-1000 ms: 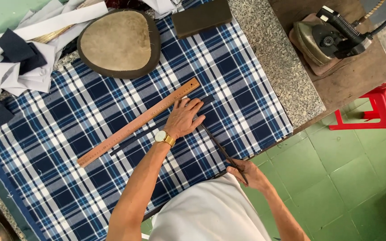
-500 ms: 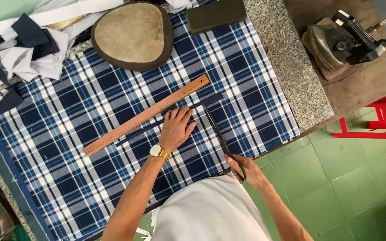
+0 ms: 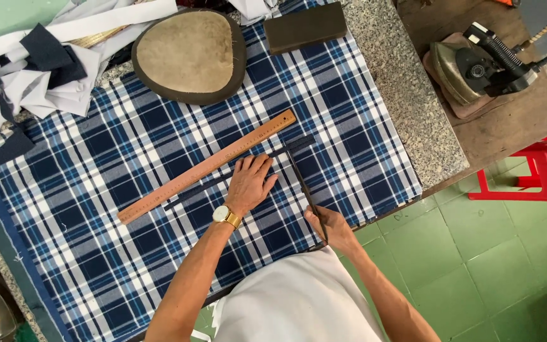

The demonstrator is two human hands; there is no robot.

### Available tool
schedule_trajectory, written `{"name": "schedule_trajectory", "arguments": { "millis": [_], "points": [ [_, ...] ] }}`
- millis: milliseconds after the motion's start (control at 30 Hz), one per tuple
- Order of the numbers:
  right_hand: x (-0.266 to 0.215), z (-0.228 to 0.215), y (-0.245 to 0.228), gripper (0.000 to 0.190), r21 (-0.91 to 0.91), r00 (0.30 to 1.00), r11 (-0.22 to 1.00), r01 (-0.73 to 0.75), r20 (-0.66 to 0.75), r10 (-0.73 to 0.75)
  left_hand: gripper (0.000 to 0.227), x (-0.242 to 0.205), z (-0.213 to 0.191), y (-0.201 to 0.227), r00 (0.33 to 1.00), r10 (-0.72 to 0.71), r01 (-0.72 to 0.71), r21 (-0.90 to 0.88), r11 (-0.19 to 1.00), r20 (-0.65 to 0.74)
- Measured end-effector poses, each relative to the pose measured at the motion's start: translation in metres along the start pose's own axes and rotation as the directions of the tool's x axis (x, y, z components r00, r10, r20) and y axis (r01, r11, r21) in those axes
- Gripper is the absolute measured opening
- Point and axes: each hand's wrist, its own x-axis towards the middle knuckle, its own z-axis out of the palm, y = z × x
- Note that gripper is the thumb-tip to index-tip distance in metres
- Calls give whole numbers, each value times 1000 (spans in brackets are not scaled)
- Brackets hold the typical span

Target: The person measures and cuts a strip of dark fabric using a ruler and scissors on a plaid-covered table. They then use a lighter to singe the cut edges and walk to a sewing machine, placing the fabric and scissors on the machine table.

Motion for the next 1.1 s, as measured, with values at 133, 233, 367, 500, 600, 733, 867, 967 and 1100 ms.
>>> {"name": "schedule_trajectory", "arguments": {
  "millis": [133,233,367,500,600,733,867,967,1100],
  "points": [
    [4,4,-1,47,-7,1000,1000,-21,-18,21,49,0,-1,0,1000,-5,5,0,1000,9],
    [6,7,-5,50,-43,998,997,-61,-35,60,49,0,-1,0,1000,-8,8,0,1000,15],
    [11,7,-1,52,-63,998,997,-54,-33,52,48,0,-3,-1,1000,-5,4,8,1000,31],
    [12,8,0,50,-47,998,998,-52,-34,50,47,0,-2,-1,1000,7,-8,27,1000,14],
    [21,8,15,47,-40,998,998,-49,-49,47,49,1,-2,0,1000,31,-31,60,998,-5],
    [17,6,10,43,23,997,998,-53,-59,54,49,-3,3,3,999,45,-42,117,992,-22],
    [9,-3,11,41,50,1000,998,31,-4,-31,52,-4,10,-1,997,-38,47,156,987,-62],
    [-12,-12,7,44,100,1000,995,10,26,-13,55,6,10,-9,993,-86,97,137,986,-82],
    [-33,-26,12,42,100,999,995,15,50,-20,66,28,9,-8,995,-81,83,42,996,-61]
  ]
}}
